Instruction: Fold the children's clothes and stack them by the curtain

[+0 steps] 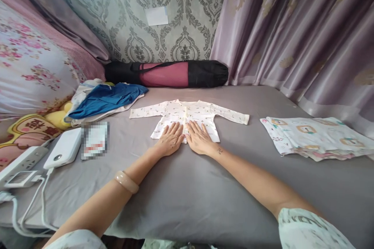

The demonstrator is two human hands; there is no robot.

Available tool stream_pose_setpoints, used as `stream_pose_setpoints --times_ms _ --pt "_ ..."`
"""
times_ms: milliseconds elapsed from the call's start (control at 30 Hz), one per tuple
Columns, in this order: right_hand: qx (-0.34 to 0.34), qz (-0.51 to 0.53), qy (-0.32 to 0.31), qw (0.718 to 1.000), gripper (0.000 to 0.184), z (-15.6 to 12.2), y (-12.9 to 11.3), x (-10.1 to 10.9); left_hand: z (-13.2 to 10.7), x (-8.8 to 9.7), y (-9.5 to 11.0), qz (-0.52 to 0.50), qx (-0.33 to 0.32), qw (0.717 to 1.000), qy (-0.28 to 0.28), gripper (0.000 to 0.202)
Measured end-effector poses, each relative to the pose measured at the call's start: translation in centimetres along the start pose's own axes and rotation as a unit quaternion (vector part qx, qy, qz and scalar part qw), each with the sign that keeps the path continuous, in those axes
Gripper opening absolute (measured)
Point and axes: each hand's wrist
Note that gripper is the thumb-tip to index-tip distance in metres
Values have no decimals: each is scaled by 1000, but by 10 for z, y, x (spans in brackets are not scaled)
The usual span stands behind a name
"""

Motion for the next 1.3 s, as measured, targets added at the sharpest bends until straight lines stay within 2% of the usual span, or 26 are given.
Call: stream_pose_setpoints --times_ms 67,133,233,367,500,633,700,800,933,1100,1200,1300 --pt "5 8 -22 1000 65 1 2 5 0 3 -3 -4 -5 1000 -10 61" --pt "4 8 -30 1000 64 2 10 12 -2 7 -10 9 -2 1000 6 62" --pt "-22 -16 9 1000 64 -1 28 18 -8 11 -22 41 28 998 42 64" --pt "-64 -31 2 997 67 -7 48 15 -14 8 -33 25 51 998 8 69" --pt "-66 -26 -15 997 67 -6 50 12 -15 5 -37 16 51 999 4 70" --pt "-64 -3 -55 996 68 -4 51 23 -9 15 -37 26 43 999 15 59" --pt "-45 11 -64 997 66 -3 55 31 0 22 -32 37 52 997 37 52" --pt "-38 0 -12 999 63 2 63 41 20 27 -14 32 39 995 80 47" --pt "-108 -30 48 993 60 11 83 50 54 21 12 -5 -44 997 59 52" --pt "-221 -67 115 966 45 16 135 64 86 17 25 -40 -79 995 36 51" --pt "-301 -84 99 945 40 13 173 72 102 18 24 -47 -91 994 43 49" --pt "-342 -94 81 931 37 11 205 77 123 16 21 -48 -103 992 59 46"
Point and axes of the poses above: each hand's wrist, its own z-axis towards the middle knuckle, its own x-axis out of the back of the hand, y = z × x, and after that the axes turned 8 degrees about -x, right-handed
